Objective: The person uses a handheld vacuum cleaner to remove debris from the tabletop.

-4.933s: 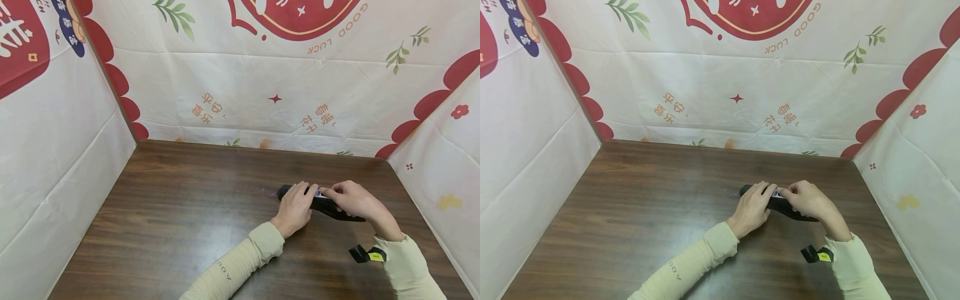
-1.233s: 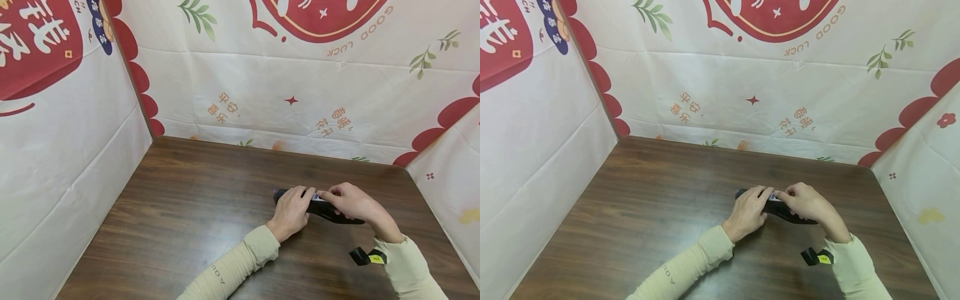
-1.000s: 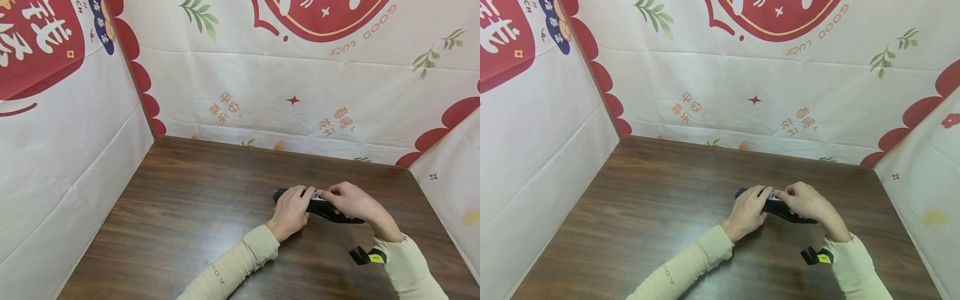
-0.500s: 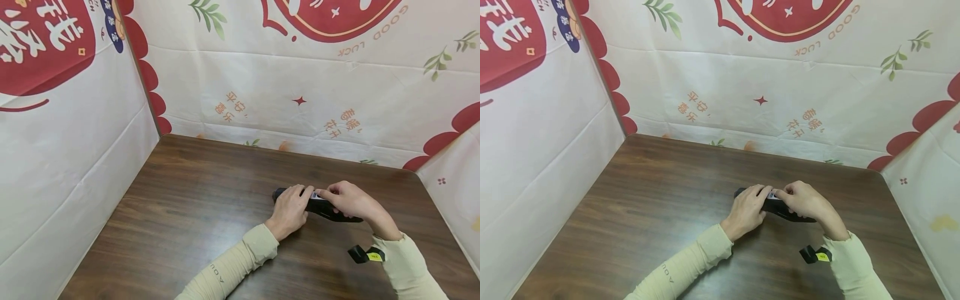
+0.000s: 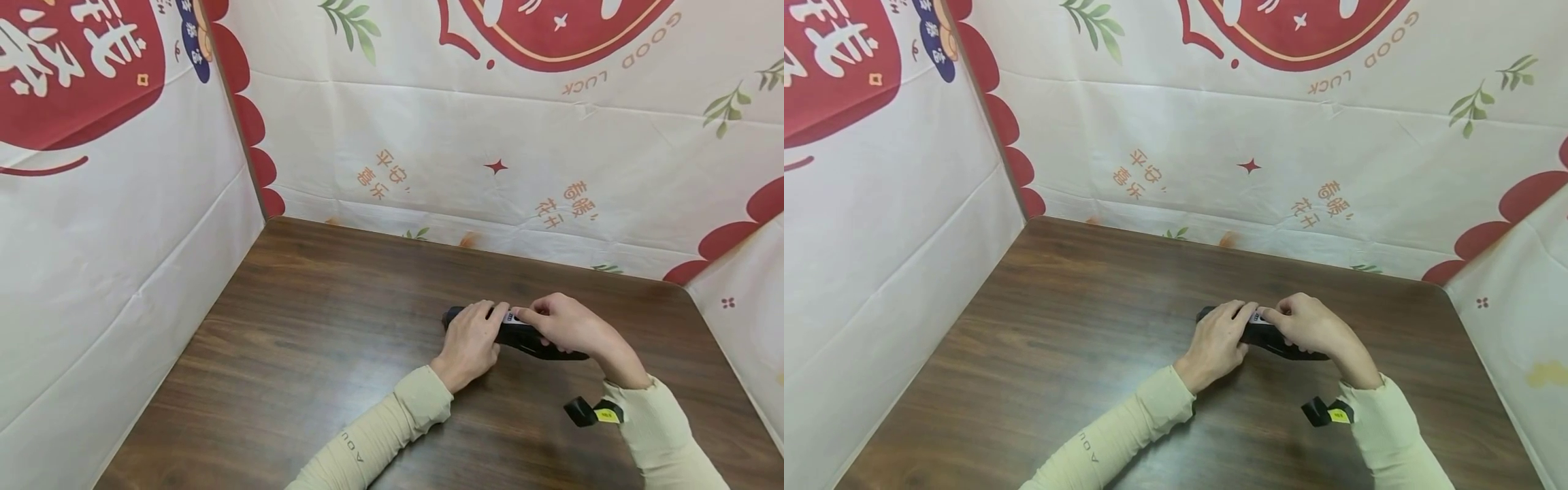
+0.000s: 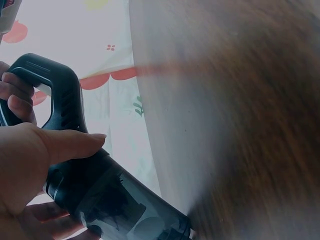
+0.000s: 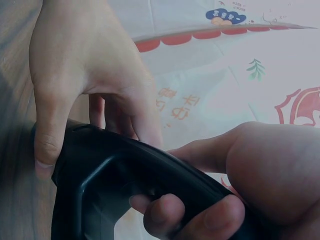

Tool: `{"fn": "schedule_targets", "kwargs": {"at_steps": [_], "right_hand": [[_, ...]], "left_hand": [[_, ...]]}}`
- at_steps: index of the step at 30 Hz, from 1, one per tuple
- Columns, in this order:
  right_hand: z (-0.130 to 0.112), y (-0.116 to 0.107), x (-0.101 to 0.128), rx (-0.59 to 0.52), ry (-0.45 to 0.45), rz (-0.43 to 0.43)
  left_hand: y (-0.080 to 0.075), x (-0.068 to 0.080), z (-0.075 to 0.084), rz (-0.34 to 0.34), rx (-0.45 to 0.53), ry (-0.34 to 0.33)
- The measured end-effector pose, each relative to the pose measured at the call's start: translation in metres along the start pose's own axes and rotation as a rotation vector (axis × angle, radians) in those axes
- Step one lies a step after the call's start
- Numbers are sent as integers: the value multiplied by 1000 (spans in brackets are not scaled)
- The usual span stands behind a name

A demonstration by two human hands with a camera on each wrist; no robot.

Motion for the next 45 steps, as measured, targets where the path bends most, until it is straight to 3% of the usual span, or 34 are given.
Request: {"fn": "schedule_targets", "kwargs": {"at_steps": [13, 27, 45], "right_hand": [[3, -3, 1, -4, 7, -3], [15, -7, 12, -13, 27, 36], [26, -12, 23, -21, 46, 56]], "left_hand": [[3, -4, 1, -4, 18, -8], [7, -12, 14, 33, 11, 35], [10, -19, 28, 11, 25, 66]]}}
Point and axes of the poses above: each hand's wrist, its own x-axis away from the middle knuckle, its own y-axis out of the palm, z = x × y, the point moved 7 cm from there along -x, towards the middle knuckle, and after that the axes turned 4 degrees about -z, right-handed, at the moved point
